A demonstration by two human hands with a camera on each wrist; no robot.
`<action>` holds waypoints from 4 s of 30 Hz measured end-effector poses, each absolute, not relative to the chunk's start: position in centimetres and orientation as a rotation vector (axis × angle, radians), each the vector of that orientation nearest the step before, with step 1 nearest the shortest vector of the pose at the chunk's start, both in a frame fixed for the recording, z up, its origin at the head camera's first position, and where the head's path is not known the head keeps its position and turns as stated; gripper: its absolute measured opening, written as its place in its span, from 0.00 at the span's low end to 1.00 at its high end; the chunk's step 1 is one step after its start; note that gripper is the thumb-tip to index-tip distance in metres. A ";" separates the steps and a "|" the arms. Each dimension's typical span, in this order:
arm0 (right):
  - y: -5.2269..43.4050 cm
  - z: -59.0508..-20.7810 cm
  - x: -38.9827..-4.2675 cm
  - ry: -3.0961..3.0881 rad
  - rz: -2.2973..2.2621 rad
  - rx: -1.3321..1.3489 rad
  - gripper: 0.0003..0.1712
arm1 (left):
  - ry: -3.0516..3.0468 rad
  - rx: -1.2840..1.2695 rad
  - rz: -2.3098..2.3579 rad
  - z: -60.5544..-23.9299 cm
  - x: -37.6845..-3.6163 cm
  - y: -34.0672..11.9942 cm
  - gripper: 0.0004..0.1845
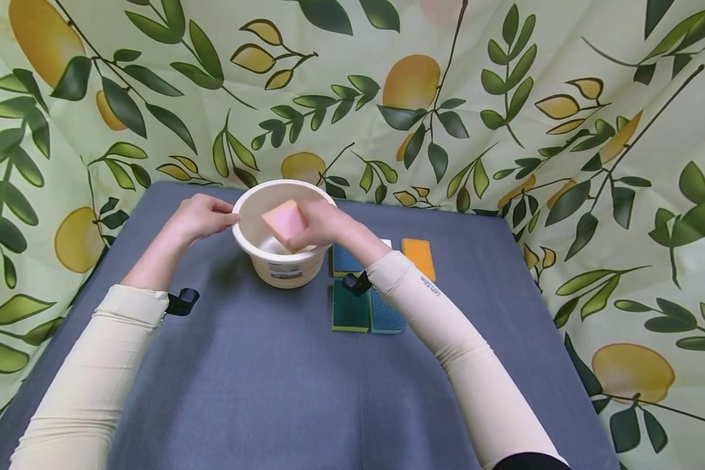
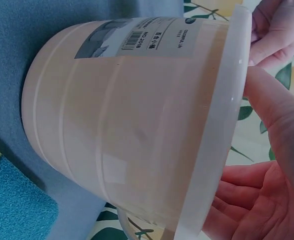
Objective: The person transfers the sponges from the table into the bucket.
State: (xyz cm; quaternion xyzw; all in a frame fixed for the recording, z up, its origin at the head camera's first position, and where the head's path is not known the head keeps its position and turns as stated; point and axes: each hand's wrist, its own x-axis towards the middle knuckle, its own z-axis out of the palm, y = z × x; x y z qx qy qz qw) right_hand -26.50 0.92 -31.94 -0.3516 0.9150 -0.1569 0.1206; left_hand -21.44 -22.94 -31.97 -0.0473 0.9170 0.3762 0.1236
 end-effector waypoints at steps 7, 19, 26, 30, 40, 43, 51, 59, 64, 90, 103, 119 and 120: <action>0.5 -32.3 -26.7 2.661 -0.425 -1.048 0.34 | 2.695 -0.123 1.082 -32.2 -21.5 -23.0 0.27; 0.0 -32.9 -26.6 2.672 -0.346 -1.002 0.35 | 2.715 -0.096 1.092 -32.1 -21.3 -22.8 0.26; 0.2 -32.9 -26.6 2.696 -0.233 -0.967 0.44 | 2.700 -0.125 1.090 -32.2 -21.4 -22.9 0.27; 0.7 -32.5 -26.3 2.705 -0.282 -0.980 0.44 | 2.685 -0.144 1.091 -32.2 -21.4 -22.9 0.28; 3.4 -31.2 -25.7 2.765 -0.451 -1.015 0.45 | 2.675 -0.135 1.075 -32.1 -21.3 -22.8 0.29; 4.5 -30.5 -25.4 2.776 -0.485 -0.988 0.47 | 2.688 -0.128 1.064 -32.1 -21.3 -22.9 0.29; 9.3 -29.9 -24.6 2.843 -0.617 -0.823 0.48 | 2.682 -0.101 1.066 -32.2 -21.4 -22.8 0.30; 14.1 -31.3 -23.5 2.872 -0.671 -0.612 0.50 | 2.690 -0.093 1.054 -32.2 -21.3 -22.9 0.30; 16.2 -32.8 -22.4 2.869 -0.672 -0.551 0.49 | 2.708 -0.080 1.061 -32.3 -21.3 -23.1 0.30; 20.8 -41.9 -18.2 2.779 -0.654 -0.415 0.55 | 2.683 -0.097 1.100 -32.7 -21.4 -23.0 0.31; 20.8 -44.2 -17.4 2.705 -0.648 -0.467 0.67 | 2.660 -0.117 1.106 -32.8 -21.5 -23.0 0.31; 20.7 -45.1 -17.2 2.640 -0.643 -0.579 0.71 | 2.690 -0.095 1.100 -32.7 -21.3 -23.1 0.31; 20.7 -45.1 -17.2 2.641 -0.641 -0.576 0.70 | 2.691 -0.094 1.101 -32.7 -21.3 -23.1 0.31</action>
